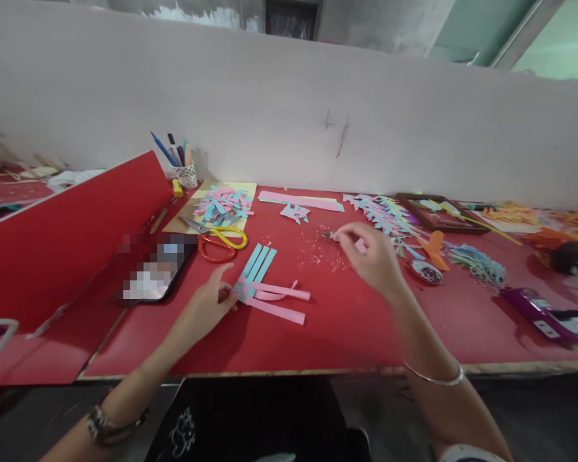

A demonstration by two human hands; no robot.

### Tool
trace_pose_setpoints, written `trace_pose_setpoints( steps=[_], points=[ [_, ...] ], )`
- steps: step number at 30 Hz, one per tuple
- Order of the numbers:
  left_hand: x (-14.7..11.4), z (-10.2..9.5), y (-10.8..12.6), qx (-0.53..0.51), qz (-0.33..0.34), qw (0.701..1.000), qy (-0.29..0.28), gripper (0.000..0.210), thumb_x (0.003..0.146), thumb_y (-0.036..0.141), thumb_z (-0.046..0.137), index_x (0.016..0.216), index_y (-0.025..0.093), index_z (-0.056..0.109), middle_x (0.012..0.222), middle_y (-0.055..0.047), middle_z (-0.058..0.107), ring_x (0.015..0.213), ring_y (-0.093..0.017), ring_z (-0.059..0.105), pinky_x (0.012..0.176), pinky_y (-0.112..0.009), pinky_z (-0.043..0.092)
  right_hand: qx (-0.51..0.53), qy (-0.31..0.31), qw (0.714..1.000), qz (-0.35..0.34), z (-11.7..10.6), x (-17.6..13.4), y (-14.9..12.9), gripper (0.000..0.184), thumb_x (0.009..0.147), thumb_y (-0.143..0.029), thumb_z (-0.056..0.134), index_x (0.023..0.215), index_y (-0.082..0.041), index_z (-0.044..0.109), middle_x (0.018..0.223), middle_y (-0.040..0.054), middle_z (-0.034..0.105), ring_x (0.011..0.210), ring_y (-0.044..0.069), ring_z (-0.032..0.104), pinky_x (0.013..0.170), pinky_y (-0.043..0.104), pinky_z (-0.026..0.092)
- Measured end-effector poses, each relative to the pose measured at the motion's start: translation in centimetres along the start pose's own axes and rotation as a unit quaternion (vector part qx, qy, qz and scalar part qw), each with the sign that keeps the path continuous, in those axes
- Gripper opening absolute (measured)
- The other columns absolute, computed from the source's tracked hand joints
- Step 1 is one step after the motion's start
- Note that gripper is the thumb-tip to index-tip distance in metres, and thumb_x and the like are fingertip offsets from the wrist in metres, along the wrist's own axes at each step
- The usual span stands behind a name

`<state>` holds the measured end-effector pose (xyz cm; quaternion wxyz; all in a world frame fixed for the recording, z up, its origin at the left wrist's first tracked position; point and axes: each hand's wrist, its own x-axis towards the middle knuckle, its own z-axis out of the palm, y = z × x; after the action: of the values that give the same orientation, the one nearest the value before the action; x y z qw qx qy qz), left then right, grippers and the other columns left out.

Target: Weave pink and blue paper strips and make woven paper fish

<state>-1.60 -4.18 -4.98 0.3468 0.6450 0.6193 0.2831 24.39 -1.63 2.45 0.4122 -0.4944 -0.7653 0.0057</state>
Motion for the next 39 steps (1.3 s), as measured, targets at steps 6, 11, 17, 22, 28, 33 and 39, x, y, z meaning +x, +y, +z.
trace_pose_setpoints(
  steps=[6, 11, 17, 22, 28, 33, 39],
  points=[
    [-2.2, -0.3, 1.3, 0.307, -0.023, 0.951, -0.025, 0.029, 0.078, 0.033, 0.045, 0.105, 0.028, 0.056, 0.083, -0.001, 0.068, 0.077, -0.019, 0.063, 0.058, -0.023, 0.04, -0.049, -0.316, 0.947, -0.018, 3.4, -3.3, -1.2, 0.034, 0.077, -0.028, 0.053, 0.108, -0.017, 0.053, 0.107, 0.0106, 0.058, 0.1, 0.022, 0.052, 0.083, 0.035, 0.04],
    [-2.3, -0.1, 1.9, 0.346, 0.011, 0.938, -0.002, 0.027, 0.081, 0.029, 0.045, 0.104, 0.029, 0.058, 0.101, -0.001, 0.066, 0.084, -0.017, 0.062, 0.061, -0.022, 0.041, -0.061, -0.372, 0.926, 0.007, 5.5, -3.9, -1.3, 0.047, 0.075, -0.028, 0.056, 0.119, -0.018, 0.045, 0.118, 0.0116, 0.051, 0.112, 0.024, 0.042, 0.092, 0.043, 0.03],
    [-2.6, 0.1, 0.9, 0.437, 0.135, 0.889, -0.003, 0.025, 0.082, 0.028, 0.046, 0.1, 0.024, 0.062, 0.087, -0.004, 0.067, 0.071, -0.019, 0.062, 0.056, -0.025, 0.042, -0.086, -0.348, 0.933, 0.018, 5.3, -3.2, -1.8, 0.026, 0.08, -0.021, 0.047, 0.106, -0.02, 0.054, 0.106, 0.0088, 0.055, 0.105, 0.023, 0.047, 0.095, 0.051, 0.018],
    [-2.8, 0.5, 0.4, 0.43, 0.23, 0.873, 0.016, 0.022, 0.081, 0.022, 0.046, 0.095, 0.023, 0.064, 0.087, -0.006, 0.064, 0.076, -0.02, 0.06, 0.064, -0.029, 0.045, -0.034, -0.391, 0.918, -0.054, 5.1, -3.8, -2.3, 0.025, 0.08, -0.03, 0.051, 0.102, -0.021, 0.056, 0.106, 0.008, 0.055, 0.102, 0.021, 0.049, 0.097, 0.05, 0.014],
    [-2.5, 1.1, 0.0, 0.434, 0.296, 0.849, -0.053, 0.032, 0.08, 0.009, 0.042, 0.105, 0.019, 0.059, 0.098, -0.007, 0.063, 0.086, -0.019, 0.059, 0.073, -0.031, 0.047, -0.061, -0.359, 0.931, -0.025, 5.6, -4.0, -1.6, 0.02, 0.082, -0.026, 0.047, 0.099, -0.02, 0.057, 0.105, 0.0081, 0.055, 0.102, 0.02, 0.049, 0.089, 0.04, 0.025],
    [-2.4, 1.0, -0.2, 0.413, 0.297, 0.86, -0.044, 0.031, 0.081, 0.012, 0.042, 0.106, 0.02, 0.058, 0.103, -0.007, 0.061, 0.09, -0.019, 0.058, 0.075, -0.031, 0.048, -0.068, -0.386, 0.92, -0.014, 5.6, -3.8, -1.4, 0.021, 0.082, -0.023, 0.05, 0.101, -0.02, 0.056, 0.103, 0.0077, 0.057, 0.096, 0.02, 0.052, 0.08, 0.037, 0.027],
    [-2.2, 1.0, -0.2, 0.377, 0.304, 0.874, -0.042, 0.029, 0.082, 0.013, 0.041, 0.104, 0.019, 0.058, 0.103, -0.007, 0.062, 0.089, -0.019, 0.058, 0.075, -0.031, 0.049, -0.064, -0.382, 0.922, 0.002, 5.7, -2.9, -1.6, 0.017, 0.085, -0.024, 0.045, 0.087, -0.019, 0.061, 0.091, 0.0051, 0.063, 0.091, 0.018, 0.054, 0.084, 0.039, 0.024]
  ],
)
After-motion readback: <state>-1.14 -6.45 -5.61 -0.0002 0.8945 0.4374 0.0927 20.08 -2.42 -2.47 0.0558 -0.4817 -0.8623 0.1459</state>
